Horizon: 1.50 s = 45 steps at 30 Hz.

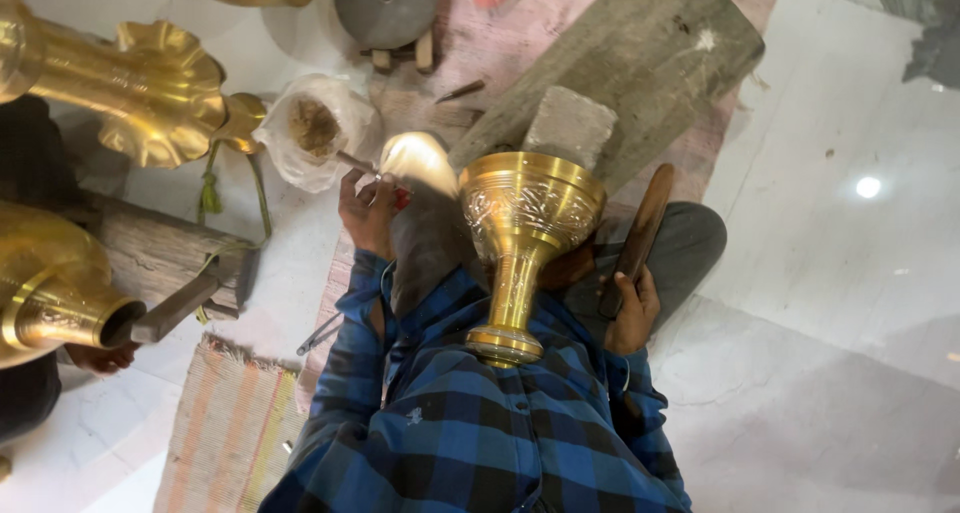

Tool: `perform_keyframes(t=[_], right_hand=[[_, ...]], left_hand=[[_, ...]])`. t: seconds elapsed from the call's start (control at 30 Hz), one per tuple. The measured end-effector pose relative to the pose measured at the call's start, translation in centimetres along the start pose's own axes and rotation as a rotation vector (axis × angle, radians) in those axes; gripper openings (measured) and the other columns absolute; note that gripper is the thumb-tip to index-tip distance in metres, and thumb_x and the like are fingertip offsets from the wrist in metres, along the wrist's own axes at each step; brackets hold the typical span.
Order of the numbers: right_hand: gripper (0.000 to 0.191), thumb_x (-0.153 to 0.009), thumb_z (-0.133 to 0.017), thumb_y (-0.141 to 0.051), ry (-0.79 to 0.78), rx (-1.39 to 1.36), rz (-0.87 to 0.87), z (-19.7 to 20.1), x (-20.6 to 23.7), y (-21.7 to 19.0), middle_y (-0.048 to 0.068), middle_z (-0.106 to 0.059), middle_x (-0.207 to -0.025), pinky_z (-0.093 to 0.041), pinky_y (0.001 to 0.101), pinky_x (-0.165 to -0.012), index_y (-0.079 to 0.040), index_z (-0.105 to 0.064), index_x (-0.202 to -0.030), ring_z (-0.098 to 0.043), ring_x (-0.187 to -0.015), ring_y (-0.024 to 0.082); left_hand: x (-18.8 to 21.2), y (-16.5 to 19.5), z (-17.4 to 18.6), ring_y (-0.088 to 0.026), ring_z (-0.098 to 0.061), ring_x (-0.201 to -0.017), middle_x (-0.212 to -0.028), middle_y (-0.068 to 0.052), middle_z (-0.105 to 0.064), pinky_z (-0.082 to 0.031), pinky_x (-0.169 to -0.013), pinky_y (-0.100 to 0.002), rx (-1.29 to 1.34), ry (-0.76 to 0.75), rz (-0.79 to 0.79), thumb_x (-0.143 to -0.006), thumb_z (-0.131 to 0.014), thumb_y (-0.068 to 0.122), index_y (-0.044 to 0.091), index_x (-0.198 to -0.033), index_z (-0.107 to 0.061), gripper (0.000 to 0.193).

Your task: The person sits on the workshop floor with a brass vase held between their legs and engraves decorative floral patterns into its surface. They hold a small chisel against the brass with one hand and strike it with a wooden mallet held in the other hand, repositioning the chisel repeatedly to work across the patterned area.

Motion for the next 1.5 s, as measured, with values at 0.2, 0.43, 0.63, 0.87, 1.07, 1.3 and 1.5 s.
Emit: perform_keyframes(t=[0.2, 0.43, 0.63, 0.87, 1.07, 1.3, 1.5], right_hand=[[0.045, -0.098, -0.065, -0.008, 0.01, 0.273, 0.17, -2.6, 0.7, -1.9, 0.007, -0.07, -0.107, -0.052, 0.0243, -0.059, 0.001, -0.058, -0.142, -0.067, -0.08, 0.012], [0.046, -0.094, -0.071, -0.005, 0.02, 0.499, 0.366, -4.6, 1.8, -4.1, 0.01, -0.068, -0.12, -0.054, 0.0262, -0.077, 0.002, -0.061, -0.138, -0.066, -0.1, 0.016], [0.046, -0.091, -0.073, -0.006, 0.052, 0.626, 0.357, -4.7, 2.1, -4.4, 0.014, -0.067, -0.121, -0.054, 0.0314, -0.093, 0.001, -0.064, -0.136, -0.068, -0.109, 0.021], [0.046, -0.091, -0.073, -0.006, 0.027, 0.677, 0.367, -5.3, 1.8, -4.6, 0.015, -0.065, -0.123, -0.055, 0.0338, -0.097, 0.0, -0.064, -0.136, -0.068, -0.113, 0.024], [0.047, -0.089, -0.072, -0.007, 0.03, 0.716, 0.374, -5.4, 1.6, -4.5, 0.016, -0.066, -0.12, -0.055, 0.0337, -0.095, 0.0, -0.065, -0.135, -0.069, -0.11, 0.024], [0.045, -0.091, -0.073, -0.007, 0.027, 0.707, 0.38, -5.3, 1.6, -4.5, 0.016, -0.066, -0.121, -0.056, 0.0339, -0.097, 0.0, -0.065, -0.135, -0.069, -0.112, 0.024], [0.044, -0.09, -0.074, -0.007, 0.028, 0.685, 0.374, -5.3, 1.6, -4.4, 0.016, -0.066, -0.12, -0.056, 0.033, -0.095, 0.001, -0.066, -0.133, -0.069, -0.109, 0.023]], left_hand=[[-4.6, 4.1, -7.9, -0.019, -0.078, -0.078, -0.091, -0.015, -0.076, -0.066, -0.062, -0.031, -0.264, -0.289, -0.249, -0.093, -0.072, 0.011, 0.003, -0.132, -0.055, 0.043], [-8.4, 0.7, -18.2, -0.036, -0.073, -0.095, -0.104, -0.014, -0.076, -0.06, -0.081, -0.05, -1.485, -0.603, -0.335, -0.087, -0.075, 0.027, 0.025, -0.109, -0.078, 0.023], [-8.8, -2.7, -20.5, -0.037, -0.071, -0.104, -0.112, -0.017, -0.074, -0.058, -0.087, -0.048, -1.715, -0.824, -0.282, -0.08, -0.08, 0.033, 0.017, -0.105, -0.078, 0.03], [-8.7, -0.5, -20.0, -0.038, -0.069, -0.107, -0.115, -0.018, -0.072, -0.057, -0.09, -0.049, -1.627, -0.725, -0.184, -0.082, -0.082, 0.044, 0.014, -0.11, -0.075, 0.041], [-10.0, 1.7, -20.3, -0.044, -0.067, -0.104, -0.114, -0.019, -0.068, -0.056, -0.076, -0.054, -1.506, -0.51, -0.316, -0.08, -0.08, 0.039, 0.012, -0.125, -0.063, 0.055], [-11.0, -0.2, -20.0, -0.038, -0.071, -0.108, -0.118, -0.016, -0.071, -0.059, -0.087, -0.049, -1.637, -0.468, -0.354, -0.098, -0.065, 0.02, 0.014, -0.116, -0.07, 0.02], [-10.8, 0.0, -20.7, -0.038, -0.071, -0.102, -0.122, -0.016, -0.066, -0.06, -0.082, -0.049, -1.694, -0.467, -0.486, -0.092, -0.067, 0.015, 0.01, -0.116, -0.068, 0.025]])
Point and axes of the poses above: each hand's wrist, its own x-axis away from the middle knuckle, its own z-axis out of the back of the hand, y = z × x, the point moved 10 cm from there along -x, towards the middle knuckle
